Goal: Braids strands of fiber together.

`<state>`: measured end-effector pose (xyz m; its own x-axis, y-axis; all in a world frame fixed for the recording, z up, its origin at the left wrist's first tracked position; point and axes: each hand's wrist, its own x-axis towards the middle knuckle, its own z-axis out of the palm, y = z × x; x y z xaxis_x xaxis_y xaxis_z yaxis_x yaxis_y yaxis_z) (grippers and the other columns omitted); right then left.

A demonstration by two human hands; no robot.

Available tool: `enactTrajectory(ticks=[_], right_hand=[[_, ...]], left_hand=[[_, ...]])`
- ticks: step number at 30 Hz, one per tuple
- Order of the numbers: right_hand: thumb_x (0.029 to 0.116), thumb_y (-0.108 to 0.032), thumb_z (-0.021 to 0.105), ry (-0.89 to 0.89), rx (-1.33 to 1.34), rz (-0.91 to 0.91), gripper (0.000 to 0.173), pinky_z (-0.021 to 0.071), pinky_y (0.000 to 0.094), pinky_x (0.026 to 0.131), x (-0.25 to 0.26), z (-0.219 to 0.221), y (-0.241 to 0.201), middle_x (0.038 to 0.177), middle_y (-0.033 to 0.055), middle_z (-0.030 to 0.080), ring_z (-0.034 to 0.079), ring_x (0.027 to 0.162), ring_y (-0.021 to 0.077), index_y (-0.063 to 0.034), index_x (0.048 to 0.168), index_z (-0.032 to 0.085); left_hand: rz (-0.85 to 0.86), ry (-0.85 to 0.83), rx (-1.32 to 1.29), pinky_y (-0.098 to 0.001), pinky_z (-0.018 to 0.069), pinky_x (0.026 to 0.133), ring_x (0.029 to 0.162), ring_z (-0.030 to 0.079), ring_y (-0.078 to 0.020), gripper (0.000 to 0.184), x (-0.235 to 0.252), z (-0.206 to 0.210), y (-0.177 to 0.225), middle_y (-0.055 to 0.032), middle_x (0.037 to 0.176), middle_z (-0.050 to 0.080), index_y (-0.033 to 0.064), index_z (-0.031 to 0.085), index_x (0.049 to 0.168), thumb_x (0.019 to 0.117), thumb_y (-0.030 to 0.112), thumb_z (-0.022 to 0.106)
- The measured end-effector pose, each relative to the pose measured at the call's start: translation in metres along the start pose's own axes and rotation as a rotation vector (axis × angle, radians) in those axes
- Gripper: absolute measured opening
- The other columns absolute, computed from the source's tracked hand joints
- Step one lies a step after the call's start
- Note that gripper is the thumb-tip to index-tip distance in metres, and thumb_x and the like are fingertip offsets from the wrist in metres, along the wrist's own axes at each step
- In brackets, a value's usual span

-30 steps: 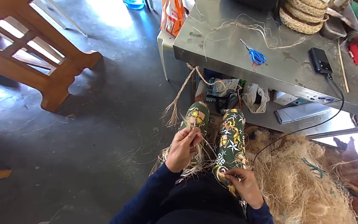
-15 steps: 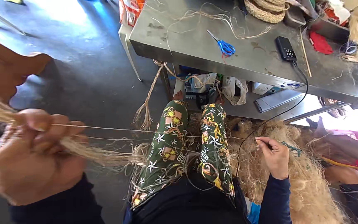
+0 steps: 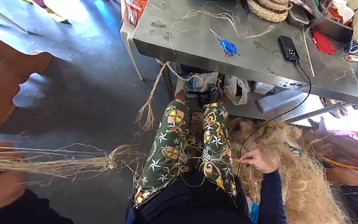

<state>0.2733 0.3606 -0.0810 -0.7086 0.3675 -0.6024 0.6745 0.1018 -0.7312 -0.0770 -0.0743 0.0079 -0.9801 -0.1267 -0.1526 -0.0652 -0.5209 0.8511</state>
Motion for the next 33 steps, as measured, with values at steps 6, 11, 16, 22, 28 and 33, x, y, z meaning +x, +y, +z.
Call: enactTrajectory(ticks=[6,11,16,22,28,33], right_hand=[[0.099,-0.012,0.067,0.229,-0.367,0.557,0.028,0.0553,0.0462,0.088,-0.003,-0.013,0.018,0.112,0.0222,0.071,0.07,0.095,0.0297,0.0042,0.122,0.067],[0.1013,-0.019,0.064,0.753,-0.534,0.039,0.024,0.051,0.0615,0.091,-0.011,-0.022,-0.041,0.105,0.0234,0.073,0.07,0.101,0.0408,0.0012,0.108,0.076],[0.0943,-0.01,0.069,0.506,-0.305,-0.538,0.014,0.06,0.0332,0.086,0.033,0.01,-0.067,0.102,0.0114,0.076,0.073,0.093,0.0162,-0.0012,0.1,0.079],[0.0922,-0.022,0.076,0.421,-0.42,-0.225,0.028,0.0549,0.0515,0.091,0.074,0.04,-0.076,0.103,0.0172,0.073,0.071,0.096,0.0302,0.0013,0.109,0.074],[0.087,-0.008,0.076,0.481,-0.169,-0.566,0.008,0.0596,0.026,0.076,0.054,0.019,-0.074,0.088,0.0073,0.073,0.07,0.078,0.0087,0.0006,0.089,0.075],[0.0931,-0.001,0.065,0.547,0.315,-0.807,0.013,0.0624,0.028,0.076,0.025,-0.018,-0.083,0.082,-0.003,0.076,0.072,0.075,0.0077,-0.01,0.092,0.074]], left_hand=[[0.069,-0.092,0.101,-0.0066,0.0456,0.051,0.055,0.058,0.0051,0.047,0.011,-0.059,-0.002,0.0092,0.063,0.063,0.0187,0.056,0.074,0.1048,-0.001,0.027],[0.055,-0.321,0.3,-0.0054,0.0349,0.051,0.052,0.042,0.0079,0.04,0.025,-0.088,-0.006,0.0163,0.064,0.05,0.0231,0.053,0.076,0.1072,0.01,0.031],[0.096,-0.405,0.522,-0.0083,0.0296,0.045,0.049,0.038,0.0074,0.033,0.012,-0.072,-0.01,0.0196,0.065,0.051,0.0278,0.051,0.081,0.1047,0.014,0.033],[0.109,-0.571,0.783,-0.0075,0.0378,0.051,0.054,0.044,0.0087,0.027,-0.031,-0.017,0.001,0.0155,0.068,0.054,0.014,0.057,0.082,0.1009,0.005,0.039],[0.634,-0.695,1.257,-0.0477,0.0492,0.085,0.097,0.06,-0.0282,0.042,-0.023,-0.008,-0.029,-0.0212,0.103,0.06,-0.0082,0.062,0.094,0.1061,0.026,0.041],[0.617,-0.658,1.073,-0.0222,0.0486,0.078,0.09,0.057,-0.0033,0.035,-0.03,0.01,-0.038,-0.0068,0.123,0.06,0.003,0.066,0.108,0.108,0.029,0.043]])
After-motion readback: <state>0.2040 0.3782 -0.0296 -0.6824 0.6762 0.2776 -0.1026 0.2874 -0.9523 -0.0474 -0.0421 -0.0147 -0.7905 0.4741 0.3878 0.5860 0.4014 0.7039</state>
